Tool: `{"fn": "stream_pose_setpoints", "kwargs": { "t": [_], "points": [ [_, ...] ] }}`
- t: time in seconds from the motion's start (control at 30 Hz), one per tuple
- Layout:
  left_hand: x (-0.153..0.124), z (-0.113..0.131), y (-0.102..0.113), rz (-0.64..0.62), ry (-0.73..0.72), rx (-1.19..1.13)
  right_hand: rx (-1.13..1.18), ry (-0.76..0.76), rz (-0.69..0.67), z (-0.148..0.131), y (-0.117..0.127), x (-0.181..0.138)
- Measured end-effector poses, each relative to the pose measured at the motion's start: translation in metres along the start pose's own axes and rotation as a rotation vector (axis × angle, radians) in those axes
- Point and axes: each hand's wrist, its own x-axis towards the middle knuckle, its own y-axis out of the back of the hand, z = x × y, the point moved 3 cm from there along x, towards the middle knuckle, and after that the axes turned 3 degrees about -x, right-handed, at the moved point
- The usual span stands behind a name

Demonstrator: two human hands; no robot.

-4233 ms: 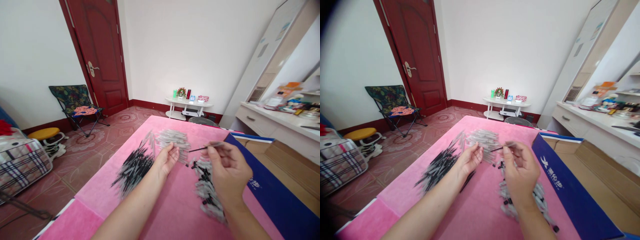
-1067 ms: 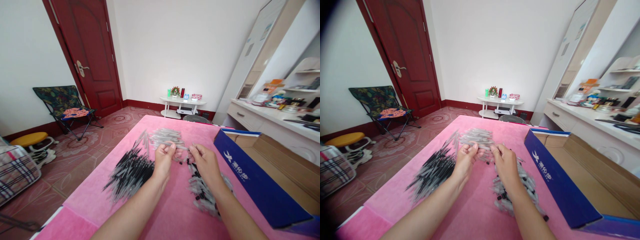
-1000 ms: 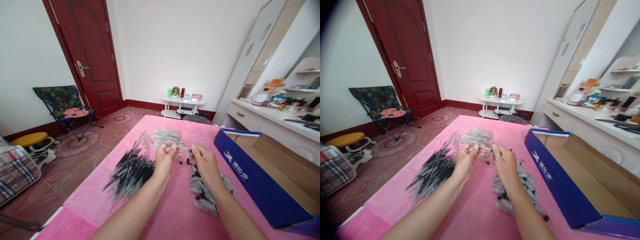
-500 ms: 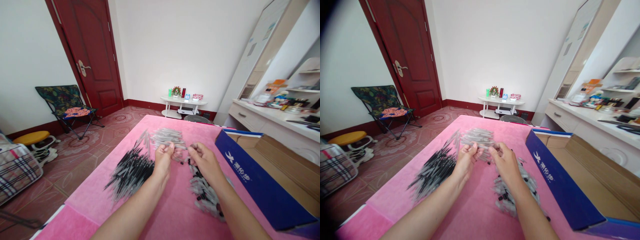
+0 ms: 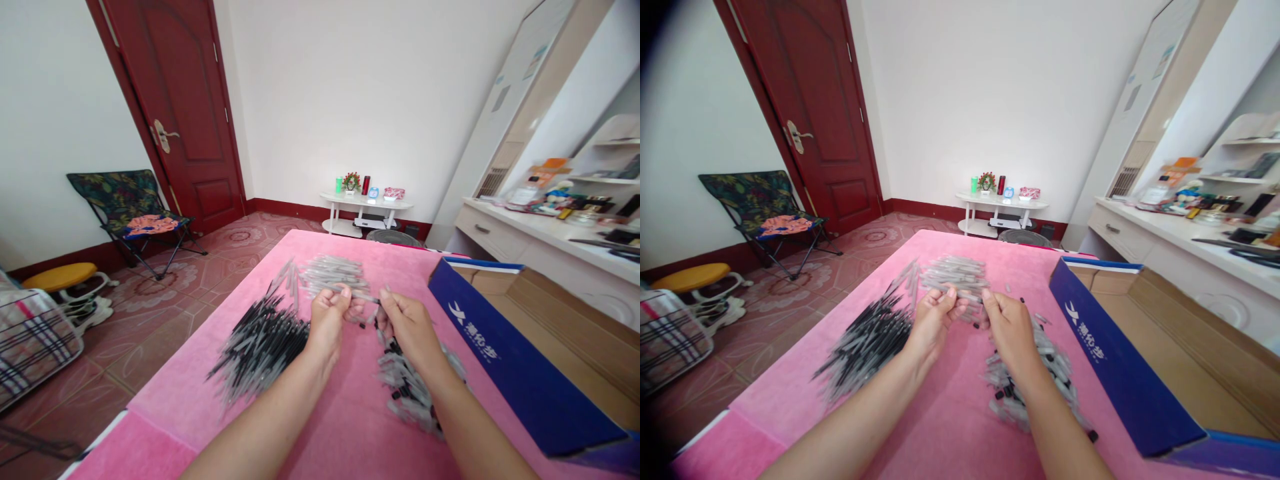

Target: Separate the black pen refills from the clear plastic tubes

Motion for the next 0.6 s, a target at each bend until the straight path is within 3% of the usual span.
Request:
{"fn": "stream_pose_setpoints", "kwargs": {
  "t": [0.23, 0.47, 0.6],
  "points": [
    [-0.0003, -0.0005, 0.0007, -0.008, 0.003, -0.005, 0.05, 0.053, -0.01, -0.0032, 0.0005, 0.0004],
    [-0.0026, -0.0016, -0.0007, -0.026, -0.011, 0.043, 0.241, -0.106, -0.104, 0.0024, -0.0039, 0.0002],
    [-0.0033, 0.0011, -0.0033, -0.129, -0.068, 0.06, 0.441, -0.246, -0.116, 0.0009, -0.0064, -0.0017]
  ]
}}
